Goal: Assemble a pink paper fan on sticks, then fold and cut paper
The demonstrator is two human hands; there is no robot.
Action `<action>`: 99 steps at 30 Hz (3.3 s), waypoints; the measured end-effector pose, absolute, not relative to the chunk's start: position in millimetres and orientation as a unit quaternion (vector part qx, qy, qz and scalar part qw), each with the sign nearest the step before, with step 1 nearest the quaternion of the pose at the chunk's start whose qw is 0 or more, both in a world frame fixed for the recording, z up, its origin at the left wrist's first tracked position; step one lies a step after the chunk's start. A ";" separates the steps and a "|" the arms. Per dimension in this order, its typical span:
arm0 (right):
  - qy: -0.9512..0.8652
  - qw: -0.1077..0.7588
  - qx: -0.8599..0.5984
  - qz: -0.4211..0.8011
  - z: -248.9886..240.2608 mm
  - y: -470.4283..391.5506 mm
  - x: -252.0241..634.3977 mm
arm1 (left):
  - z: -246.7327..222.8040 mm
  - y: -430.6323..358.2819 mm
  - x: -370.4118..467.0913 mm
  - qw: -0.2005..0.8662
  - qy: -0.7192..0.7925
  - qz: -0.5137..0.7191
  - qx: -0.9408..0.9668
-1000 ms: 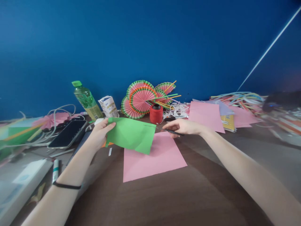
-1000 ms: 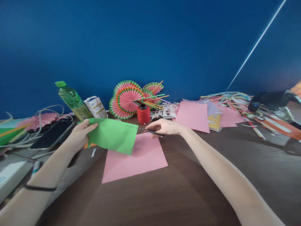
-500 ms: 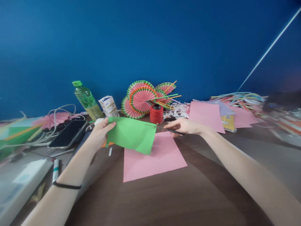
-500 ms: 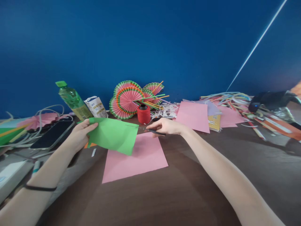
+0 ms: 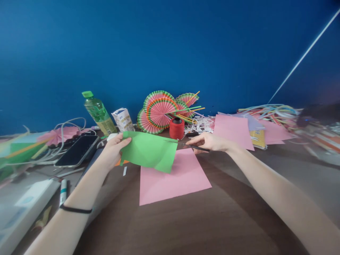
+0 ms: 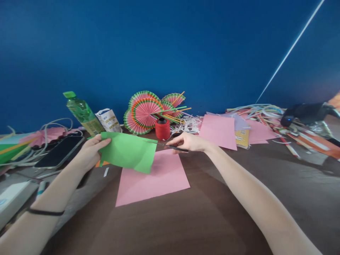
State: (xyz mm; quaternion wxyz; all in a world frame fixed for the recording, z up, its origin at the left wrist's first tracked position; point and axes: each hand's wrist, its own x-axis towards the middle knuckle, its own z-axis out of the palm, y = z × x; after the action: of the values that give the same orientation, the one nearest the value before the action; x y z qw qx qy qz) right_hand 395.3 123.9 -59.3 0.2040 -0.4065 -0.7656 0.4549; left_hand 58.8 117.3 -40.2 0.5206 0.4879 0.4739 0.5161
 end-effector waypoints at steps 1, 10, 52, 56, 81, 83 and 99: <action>-0.766 0.205 -0.408 0.454 -59.2 123.8 395.4 | -40.3 117.2 58.8 0.518 0.477 0.514 0.490; -0.750 0.203 -0.425 0.464 -57.3 121.4 393.3 | -41.4 117.9 57.9 0.525 0.474 0.513 0.486; -0.718 0.186 -0.390 0.547 -51.5 115.1 387.7 | -41.6 108.8 75.8 0.524 0.480 0.466 0.527; -0.705 0.190 -0.408 0.548 -48.2 111.3 382.6 | -40.7 106.6 79.5 0.533 0.476 0.469 0.520; -0.734 0.180 -0.396 0.521 -43.3 106.4 375.1 | -46.3 106.0 84.2 0.506 0.496 0.466 0.530; -0.733 0.184 -0.394 0.523 -44.2 106.8 375.4 | -45.1 105.2 85.4 0.515 0.491 0.468 0.523; -0.731 0.195 -0.414 0.506 -53.5 111.8 379.3 | -41.8 103.1 87.2 0.540 0.485 0.472 0.501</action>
State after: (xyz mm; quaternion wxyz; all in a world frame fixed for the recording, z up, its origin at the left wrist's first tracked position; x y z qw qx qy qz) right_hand 379.3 111.8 -53.5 0.1946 -0.4138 -0.7314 0.5058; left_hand 87.2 103.1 -41.8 0.5396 0.5012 0.4845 0.4720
